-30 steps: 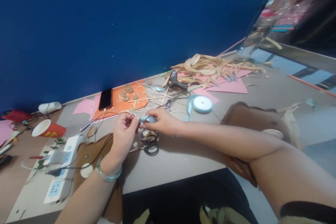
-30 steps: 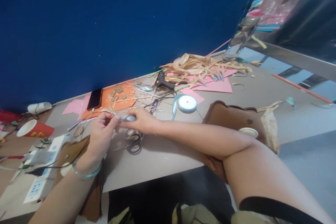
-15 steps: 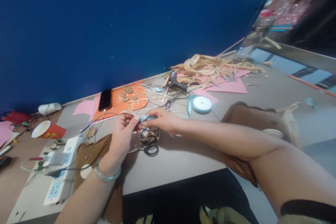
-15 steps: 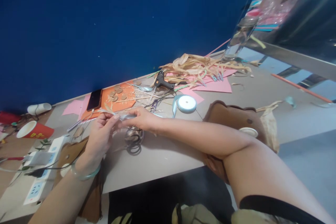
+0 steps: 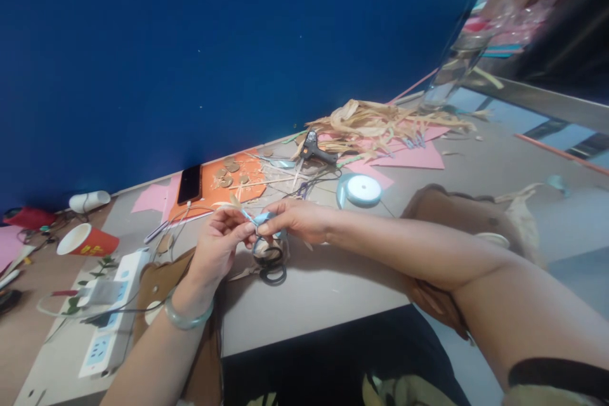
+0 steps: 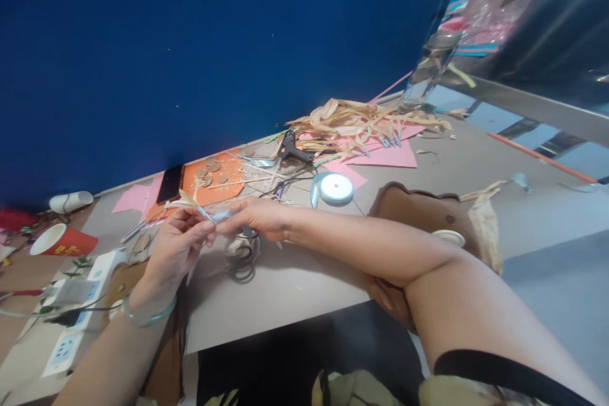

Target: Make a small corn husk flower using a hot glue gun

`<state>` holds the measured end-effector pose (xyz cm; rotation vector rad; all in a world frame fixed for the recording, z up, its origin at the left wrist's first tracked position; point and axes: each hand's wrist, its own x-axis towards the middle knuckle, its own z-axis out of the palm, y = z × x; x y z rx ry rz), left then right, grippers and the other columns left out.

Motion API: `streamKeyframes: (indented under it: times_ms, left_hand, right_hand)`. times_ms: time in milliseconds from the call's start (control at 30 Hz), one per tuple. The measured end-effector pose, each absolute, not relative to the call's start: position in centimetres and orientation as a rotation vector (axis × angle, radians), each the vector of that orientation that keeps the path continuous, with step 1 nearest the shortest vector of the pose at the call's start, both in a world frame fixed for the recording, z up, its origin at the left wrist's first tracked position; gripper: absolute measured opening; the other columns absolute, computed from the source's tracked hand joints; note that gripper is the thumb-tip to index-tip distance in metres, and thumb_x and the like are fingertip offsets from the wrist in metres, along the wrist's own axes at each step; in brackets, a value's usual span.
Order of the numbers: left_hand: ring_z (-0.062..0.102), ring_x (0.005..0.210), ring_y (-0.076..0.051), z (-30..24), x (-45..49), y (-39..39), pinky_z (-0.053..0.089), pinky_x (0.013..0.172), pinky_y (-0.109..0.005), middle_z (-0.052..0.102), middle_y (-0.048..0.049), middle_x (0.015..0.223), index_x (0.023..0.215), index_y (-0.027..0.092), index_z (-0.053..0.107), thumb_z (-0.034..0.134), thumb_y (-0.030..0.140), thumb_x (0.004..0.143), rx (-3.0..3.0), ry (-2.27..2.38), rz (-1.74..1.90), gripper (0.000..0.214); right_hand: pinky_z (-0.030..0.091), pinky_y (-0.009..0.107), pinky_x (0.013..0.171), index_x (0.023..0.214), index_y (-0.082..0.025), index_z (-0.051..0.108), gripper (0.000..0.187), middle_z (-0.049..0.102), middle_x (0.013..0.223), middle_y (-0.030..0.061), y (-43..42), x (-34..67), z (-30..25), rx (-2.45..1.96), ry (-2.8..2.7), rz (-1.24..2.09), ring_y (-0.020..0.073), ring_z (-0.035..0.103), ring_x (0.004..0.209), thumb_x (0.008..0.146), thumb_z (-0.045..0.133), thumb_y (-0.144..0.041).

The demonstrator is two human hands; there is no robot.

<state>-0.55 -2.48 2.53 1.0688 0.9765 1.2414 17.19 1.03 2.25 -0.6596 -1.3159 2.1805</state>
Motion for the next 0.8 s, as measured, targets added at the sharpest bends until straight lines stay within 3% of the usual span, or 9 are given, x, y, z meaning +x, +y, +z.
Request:
streamKeyframes:
  times_ms: [267,533,667,800]
  left_hand:
    - [0.056,0.040,-0.008,2.5,-0.5,-2.6,0.043,0.038,-0.017,0.062,0.0055,0.058,0.069,0.017,0.054,0.084,0.020,0.057,1.075,0.947,1.246,0.033]
    - [0.056,0.043,-0.007,2.4,-0.7,-2.7,0.046,0.042,-0.018,0.063,0.0046,0.060,0.071,0.017,0.056,0.083,0.017,0.060,1.121,0.965,1.206,0.029]
    - [0.057,0.043,-0.007,2.6,-1.0,-2.3,0.047,0.045,-0.019,0.062,0.0055,0.060,0.073,0.017,0.057,0.084,0.017,0.058,1.128,1.022,1.279,0.031]
    - [0.057,0.043,-0.008,2.7,-1.3,-1.9,0.047,0.046,-0.019,0.059,0.0060,0.056,0.072,0.017,0.056,0.083,0.019,0.059,1.167,1.069,1.290,0.030]
  right_hand:
    - [0.042,0.024,0.065,0.073,-0.010,0.069,0.013,0.067,0.070,0.0035,0.7,17.0,2.0,-0.618,-1.306,2.226,0.0101,0.054,0.063,0.065,0.072,-0.020]
    - [0.041,0.022,0.065,0.077,-0.013,0.071,0.016,0.065,0.069,-0.0015,1.2,17.9,2.5,-0.660,-1.627,2.036,0.0088,0.054,0.064,0.067,0.074,-0.026]
    - [0.040,0.023,0.063,0.088,-0.015,0.072,0.024,0.066,0.073,-0.0007,2.7,19.7,4.3,-0.814,-2.046,1.522,0.0112,0.056,0.067,0.071,0.072,-0.032]
    - [0.040,0.027,0.072,0.088,-0.013,0.073,0.017,0.070,0.081,0.0051,4.1,21.4,6.0,-1.136,-2.223,0.794,0.0149,0.058,0.074,0.075,0.065,-0.022]
